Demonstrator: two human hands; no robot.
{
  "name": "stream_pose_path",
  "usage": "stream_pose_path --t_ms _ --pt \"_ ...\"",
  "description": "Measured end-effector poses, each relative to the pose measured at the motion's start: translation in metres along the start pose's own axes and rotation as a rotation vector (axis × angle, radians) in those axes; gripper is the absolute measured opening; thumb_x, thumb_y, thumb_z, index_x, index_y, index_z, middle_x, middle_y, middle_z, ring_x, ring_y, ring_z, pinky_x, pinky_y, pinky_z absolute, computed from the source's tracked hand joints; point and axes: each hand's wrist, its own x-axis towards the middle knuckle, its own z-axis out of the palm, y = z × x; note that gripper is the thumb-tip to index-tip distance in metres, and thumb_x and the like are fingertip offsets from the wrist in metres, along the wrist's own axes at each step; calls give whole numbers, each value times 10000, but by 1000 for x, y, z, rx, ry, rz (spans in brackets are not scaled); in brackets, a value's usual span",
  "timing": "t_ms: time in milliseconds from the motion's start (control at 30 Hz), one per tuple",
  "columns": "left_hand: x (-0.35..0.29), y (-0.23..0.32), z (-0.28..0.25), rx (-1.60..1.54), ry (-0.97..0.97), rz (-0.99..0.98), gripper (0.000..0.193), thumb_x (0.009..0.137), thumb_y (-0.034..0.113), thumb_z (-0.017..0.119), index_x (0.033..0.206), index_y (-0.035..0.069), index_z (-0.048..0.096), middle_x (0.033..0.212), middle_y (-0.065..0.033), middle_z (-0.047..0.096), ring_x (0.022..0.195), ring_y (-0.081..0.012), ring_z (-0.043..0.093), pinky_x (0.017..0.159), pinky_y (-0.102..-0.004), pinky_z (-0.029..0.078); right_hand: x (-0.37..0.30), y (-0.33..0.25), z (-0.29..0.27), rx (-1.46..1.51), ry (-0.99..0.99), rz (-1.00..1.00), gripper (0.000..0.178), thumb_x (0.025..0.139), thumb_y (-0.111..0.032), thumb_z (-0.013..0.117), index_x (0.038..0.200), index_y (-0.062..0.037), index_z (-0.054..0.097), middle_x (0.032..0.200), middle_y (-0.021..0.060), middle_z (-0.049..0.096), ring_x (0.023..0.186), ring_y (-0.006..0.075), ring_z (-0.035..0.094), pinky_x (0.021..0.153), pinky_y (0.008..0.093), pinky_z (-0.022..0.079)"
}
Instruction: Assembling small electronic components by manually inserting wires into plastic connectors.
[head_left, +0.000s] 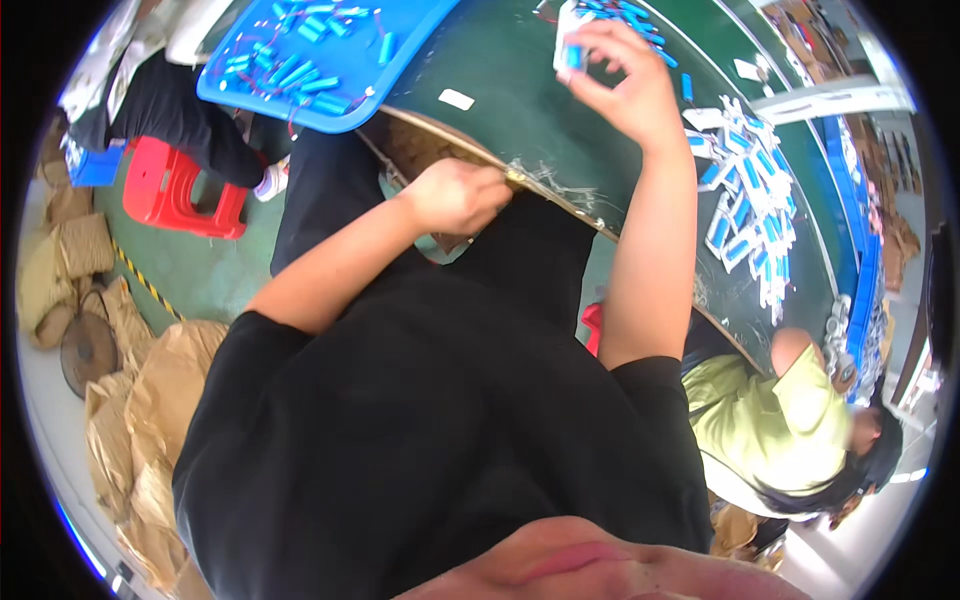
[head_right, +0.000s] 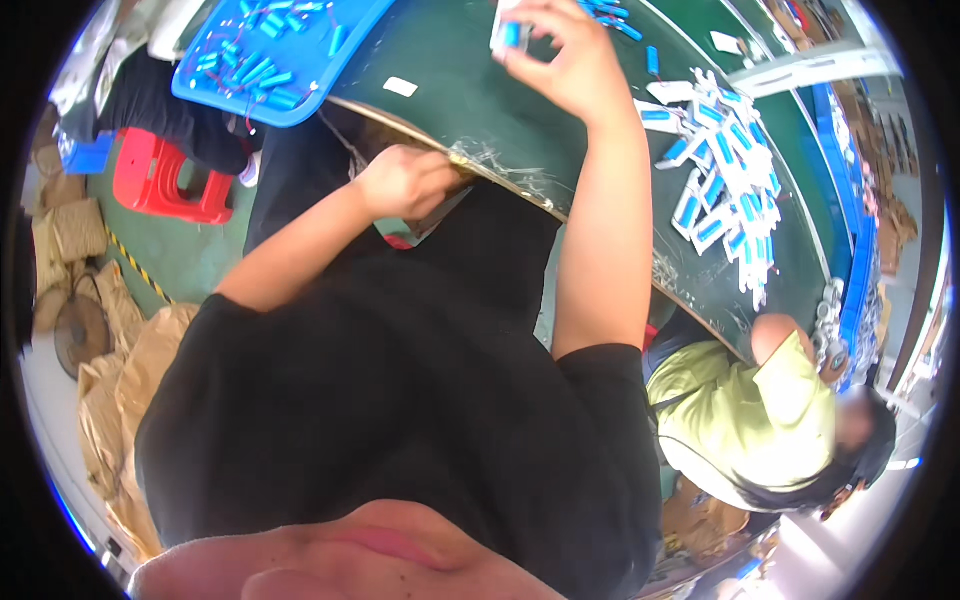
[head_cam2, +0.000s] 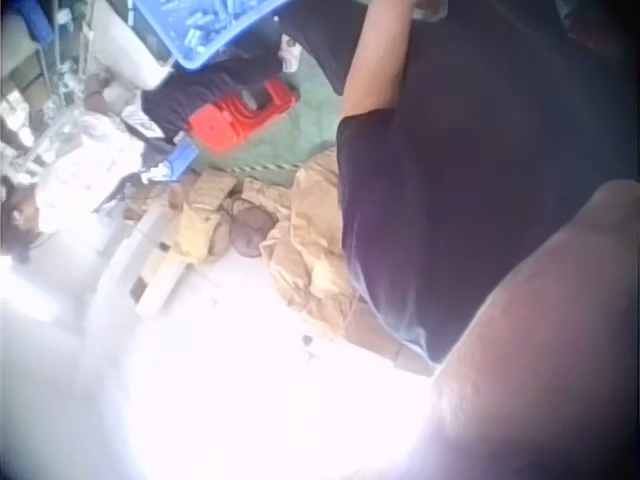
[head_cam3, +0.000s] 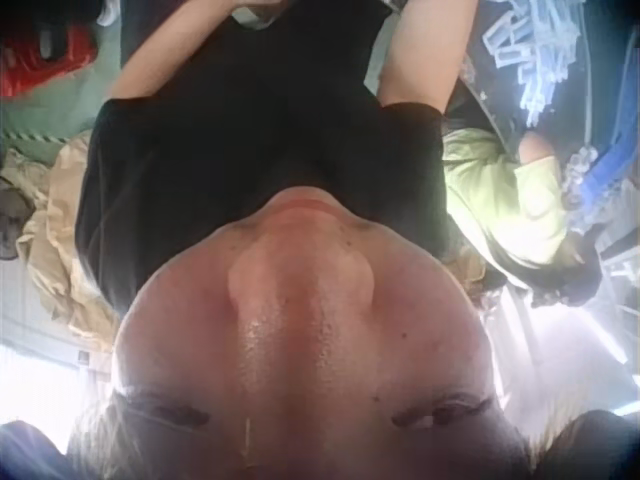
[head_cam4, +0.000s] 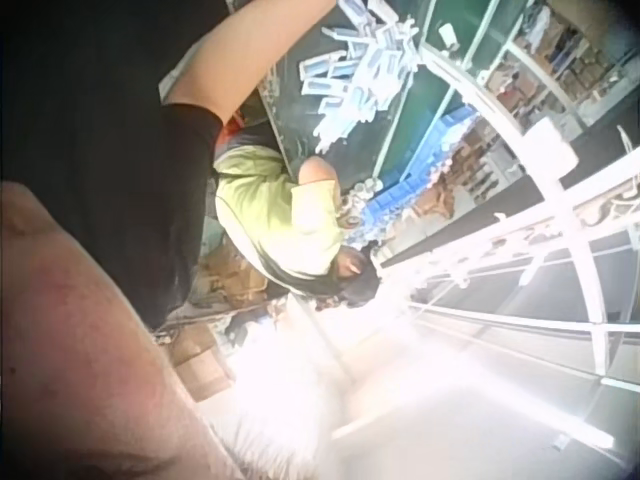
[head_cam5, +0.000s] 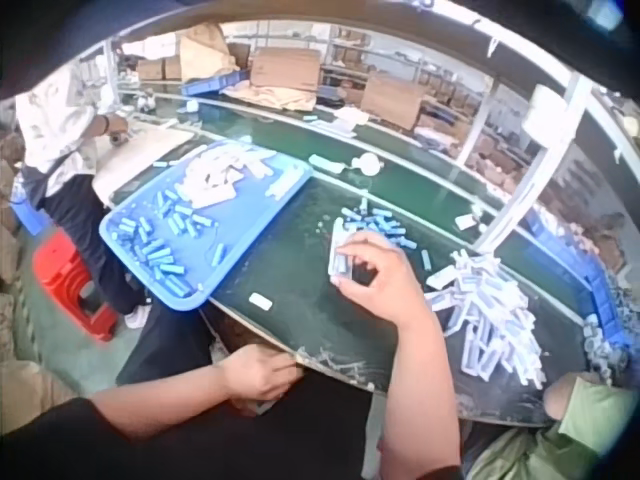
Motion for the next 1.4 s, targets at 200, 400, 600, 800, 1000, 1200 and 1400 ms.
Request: stream_pose_path --t_ms 200,400,600,800,1000,1200,1400 --pt "101 9 -124 132 330 152 227 665 4 607 886 50 631 825 -96 616 668 -282 640 563 -380 535 -27 64 -69 -672 929 199 383 749 -276 896 1067 -88 794 1143 147 666 1077 312 644 954 418 519" --pt "152 -152 -163 355 204 -483 186 909 22 561 1080 0 628 1051 -219 652 889 -399 667 781 -479 541 -65 69 -113 -948 1126 746 423 778 -177 751 1170 -17 738 1310 256 525 1185 442 459 1010 550 388" --pt "133 -228 -136 673 -134 -556 348 896 158 663 1237 142 728 1284 -127 660 1232 -327 639 1011 -483 547 -42 86 -73 -271 815 379 223 833 -193 757 1018 -71 780 798 83 774 726 194 737 705 336 567" --pt "131 -238 -123 691 -173 -560 300 905 147 656 1195 111 719 1295 -136 652 1241 -347 616 1022 -476 535 -30 77 -26 -449 35 719 423 780 -378 841 1134 -159 769 1042 117 769 1006 325 736 884 453 587" --pt "120 -259 -118 510 -101 -552 283 859 108 679 1127 34 732 1249 -175 668 1139 -380 663 1005 -463 539 -25 79 -25 -469 90 627 284 803 -263 761 1045 -115 786 1017 138 771 956 348 738 857 444 592" --pt "104 -251 -127 615 48 -612 257 826 145 690 1068 79 744 1057 -198 723 1009 -399 699 894 -494 558 -18 67 -41 -161 511 556 223 763 -192 773 947 -72 807 854 72 745 770 220 720 738 332 565" --pt "144 -114 -173 410 394 -686 175 833 165 670 929 23 704 873 -218 725 820 -391 727 763 -452 574 -15 75 -37 -127 717 385 196 937 -149 781 1063 0 763 840 16 749 725 73 669 710 233 542"
